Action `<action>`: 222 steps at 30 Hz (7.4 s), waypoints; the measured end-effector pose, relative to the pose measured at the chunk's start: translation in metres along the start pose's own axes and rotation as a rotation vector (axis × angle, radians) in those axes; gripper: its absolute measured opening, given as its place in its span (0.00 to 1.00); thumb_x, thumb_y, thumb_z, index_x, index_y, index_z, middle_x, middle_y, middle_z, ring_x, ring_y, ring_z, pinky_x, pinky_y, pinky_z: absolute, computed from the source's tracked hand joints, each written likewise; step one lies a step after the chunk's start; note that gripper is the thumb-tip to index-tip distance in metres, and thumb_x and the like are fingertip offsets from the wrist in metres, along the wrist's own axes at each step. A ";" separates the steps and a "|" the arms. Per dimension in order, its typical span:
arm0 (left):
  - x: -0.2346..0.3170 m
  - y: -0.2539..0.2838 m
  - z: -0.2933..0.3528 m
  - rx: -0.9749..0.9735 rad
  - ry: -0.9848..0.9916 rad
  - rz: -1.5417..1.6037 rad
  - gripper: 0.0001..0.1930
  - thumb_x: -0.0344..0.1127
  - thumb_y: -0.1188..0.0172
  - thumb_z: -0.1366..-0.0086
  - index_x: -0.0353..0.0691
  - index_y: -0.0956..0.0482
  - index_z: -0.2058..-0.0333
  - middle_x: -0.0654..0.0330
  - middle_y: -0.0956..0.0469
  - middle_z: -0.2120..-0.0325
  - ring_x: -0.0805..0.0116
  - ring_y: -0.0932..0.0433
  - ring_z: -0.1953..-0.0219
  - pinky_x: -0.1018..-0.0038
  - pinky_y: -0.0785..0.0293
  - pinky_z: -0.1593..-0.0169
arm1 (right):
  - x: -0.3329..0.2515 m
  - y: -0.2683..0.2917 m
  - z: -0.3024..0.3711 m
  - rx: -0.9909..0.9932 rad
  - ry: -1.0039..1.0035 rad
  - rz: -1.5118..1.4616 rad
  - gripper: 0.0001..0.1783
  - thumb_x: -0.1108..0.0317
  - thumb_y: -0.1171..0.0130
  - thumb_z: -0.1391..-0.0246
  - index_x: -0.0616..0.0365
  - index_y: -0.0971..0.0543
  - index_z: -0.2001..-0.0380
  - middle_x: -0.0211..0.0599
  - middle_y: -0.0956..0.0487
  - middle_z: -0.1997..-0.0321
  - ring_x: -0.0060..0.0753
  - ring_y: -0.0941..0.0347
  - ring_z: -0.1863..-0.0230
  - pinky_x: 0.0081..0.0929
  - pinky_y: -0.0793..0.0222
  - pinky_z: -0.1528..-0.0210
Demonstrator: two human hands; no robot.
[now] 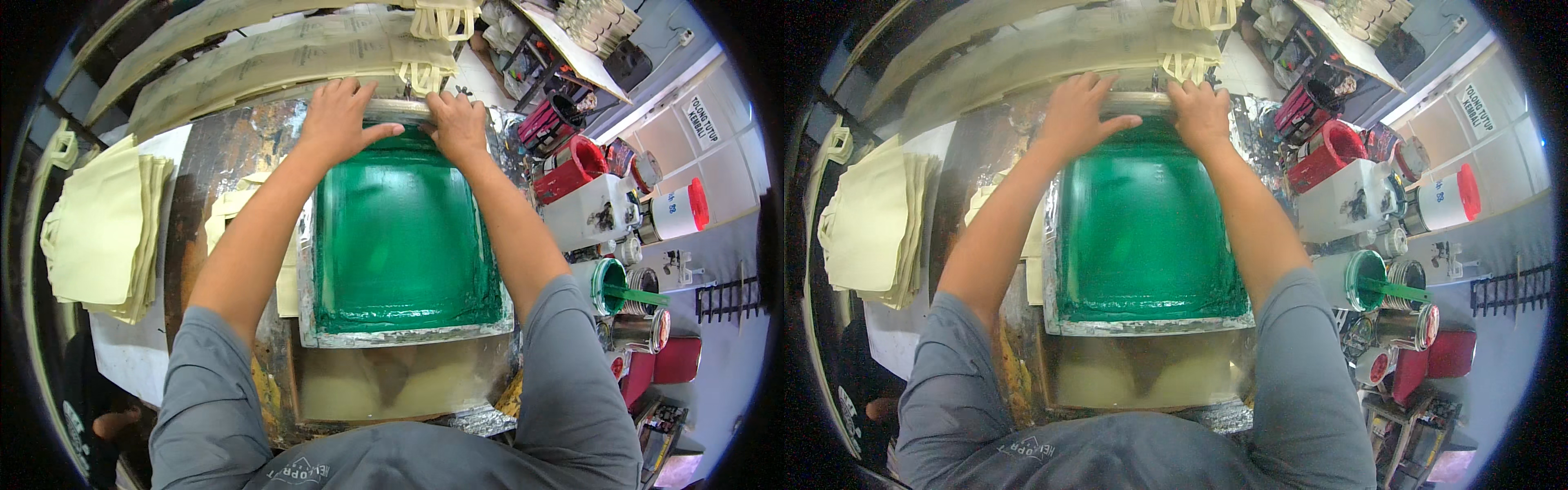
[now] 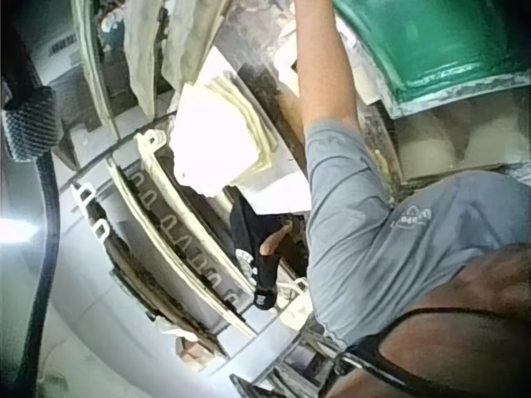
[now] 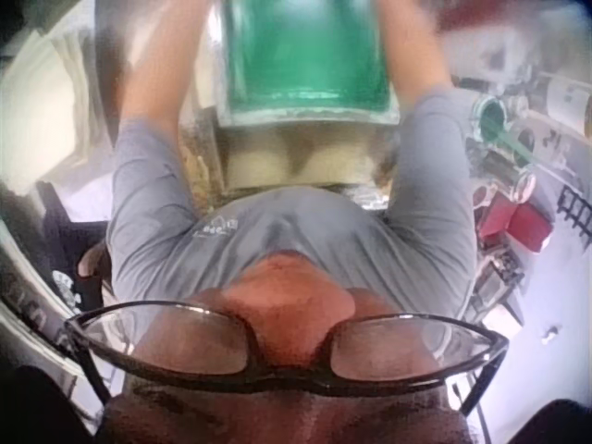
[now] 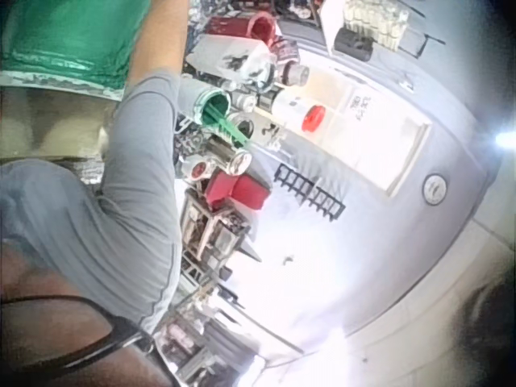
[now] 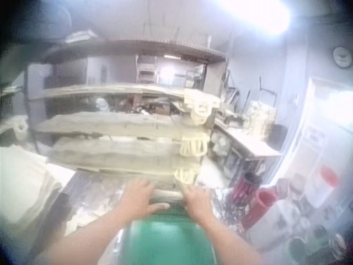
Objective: The person applies green ink to a mesh screen with a squeegee, prints a design onto yellow fabric bags one by one, and moves each printed bag to a side stack.
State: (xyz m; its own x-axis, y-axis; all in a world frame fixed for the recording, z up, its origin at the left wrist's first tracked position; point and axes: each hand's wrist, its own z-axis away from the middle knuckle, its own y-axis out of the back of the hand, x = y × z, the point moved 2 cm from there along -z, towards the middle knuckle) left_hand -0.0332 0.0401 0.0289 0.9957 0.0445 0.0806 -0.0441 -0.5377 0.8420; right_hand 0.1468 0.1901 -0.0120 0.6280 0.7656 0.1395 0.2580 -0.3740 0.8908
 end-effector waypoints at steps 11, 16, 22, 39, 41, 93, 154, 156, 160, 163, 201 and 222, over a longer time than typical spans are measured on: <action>-0.004 -0.028 0.016 -0.009 -0.055 -0.101 0.35 0.71 0.41 0.33 0.38 0.19 0.68 0.49 0.17 0.73 0.43 0.16 0.68 0.51 0.22 0.63 | 0.002 0.031 0.019 -0.049 0.191 -0.126 0.30 0.53 0.20 0.54 0.52 0.25 0.54 0.39 0.16 0.57 0.53 0.17 0.53 0.50 0.21 0.53; 0.022 0.000 0.056 0.114 -0.098 -0.137 0.33 0.69 0.39 0.34 0.39 0.21 0.71 0.51 0.18 0.75 0.47 0.17 0.71 0.56 0.22 0.67 | -0.019 0.056 0.058 -0.080 0.153 -0.040 0.31 0.54 0.20 0.54 0.48 0.23 0.49 0.33 0.16 0.53 0.45 0.17 0.50 0.48 0.23 0.53; 0.055 0.026 0.101 -0.033 -0.003 -0.183 0.32 0.71 0.40 0.34 0.43 0.21 0.71 0.57 0.19 0.75 0.53 0.16 0.69 0.59 0.20 0.62 | -0.036 0.082 0.107 -0.157 0.136 -0.094 0.29 0.60 0.22 0.53 0.48 0.23 0.49 0.35 0.17 0.54 0.46 0.17 0.50 0.49 0.25 0.53; 0.131 0.136 0.263 0.120 0.150 0.133 0.45 0.73 0.26 0.52 0.41 0.16 0.46 0.55 0.28 0.54 0.52 0.30 0.50 0.53 0.38 0.44 | -0.090 0.186 0.245 -0.303 0.055 -0.220 0.31 0.55 0.21 0.55 0.51 0.23 0.50 0.37 0.22 0.53 0.45 0.26 0.48 0.47 0.38 0.46; 0.107 0.130 0.299 0.015 0.348 0.119 0.49 0.73 0.24 0.56 0.46 0.16 0.40 0.57 0.30 0.53 0.53 0.33 0.49 0.51 0.41 0.42 | -0.100 0.187 0.270 -0.193 0.034 -0.228 0.35 0.45 0.24 0.53 0.52 0.22 0.46 0.38 0.24 0.54 0.45 0.29 0.48 0.51 0.42 0.41; 0.187 0.033 0.242 -0.413 0.029 0.307 0.60 0.65 0.31 0.38 0.46 0.59 0.20 0.42 0.57 0.20 0.35 0.63 0.19 0.22 0.69 0.26 | -0.025 0.320 0.035 -0.004 -0.062 -0.275 0.44 0.21 0.58 0.32 0.51 0.27 0.81 0.22 0.31 0.84 0.19 0.39 0.83 0.22 0.46 0.81; 0.012 0.040 0.054 0.148 0.116 0.117 0.55 0.76 0.30 0.45 0.39 0.28 0.30 0.41 0.26 0.40 0.40 0.28 0.37 0.47 0.35 0.32 | -0.004 0.019 -0.004 -0.078 0.086 -0.032 0.33 0.51 0.20 0.54 0.47 0.23 0.48 0.33 0.14 0.52 0.45 0.16 0.48 0.52 0.24 0.51; -0.010 -0.007 0.021 0.091 0.046 -0.011 0.43 0.75 0.38 0.37 0.41 0.19 0.40 0.40 0.20 0.44 0.41 0.23 0.40 0.49 0.27 0.37 | -0.006 0.014 -0.001 -0.094 0.108 -0.059 0.31 0.52 0.20 0.54 0.48 0.23 0.50 0.36 0.15 0.54 0.47 0.16 0.50 0.48 0.22 0.52; -0.002 -0.029 0.027 0.039 0.104 -0.099 0.35 0.73 0.40 0.35 0.39 0.18 0.64 0.49 0.17 0.65 0.46 0.18 0.59 0.52 0.22 0.56 | -0.004 0.033 0.018 -0.115 0.152 -0.137 0.28 0.52 0.21 0.53 0.51 0.23 0.54 0.39 0.15 0.57 0.51 0.16 0.51 0.48 0.21 0.53; 0.013 -0.017 0.055 0.175 0.032 -0.116 0.35 0.73 0.39 0.36 0.40 0.23 0.73 0.56 0.20 0.73 0.51 0.19 0.67 0.55 0.23 0.66 | -0.012 0.048 0.044 -0.107 0.183 -0.153 0.29 0.52 0.22 0.53 0.52 0.23 0.53 0.40 0.15 0.57 0.52 0.17 0.52 0.49 0.22 0.52; 0.100 0.158 0.229 0.460 0.677 0.861 0.43 0.46 0.20 0.40 0.25 0.28 0.35 0.51 0.19 0.54 0.60 0.23 0.58 0.63 0.26 0.49 | -0.068 0.278 0.158 0.244 0.067 -0.087 0.33 0.34 0.33 0.48 0.55 0.19 0.57 0.36 0.24 0.64 0.43 0.26 0.58 0.47 0.43 0.45; -0.046 0.198 0.197 0.311 0.698 0.486 0.13 0.40 0.34 0.27 0.35 0.12 0.56 0.56 0.12 0.63 0.70 0.17 0.59 0.71 0.22 0.51 | -0.028 0.309 0.053 0.330 0.058 -0.207 0.41 0.27 0.46 0.37 0.61 0.15 0.68 0.48 0.16 0.71 0.53 0.19 0.65 0.49 0.35 0.58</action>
State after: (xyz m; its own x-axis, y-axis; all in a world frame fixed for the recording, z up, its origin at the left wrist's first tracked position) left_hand -0.0718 -0.2346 0.0864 0.5933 0.1988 0.7801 -0.3228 -0.8290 0.4568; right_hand 0.2482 0.0253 0.2365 0.4982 0.8671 0.0042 0.6029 -0.3498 0.7170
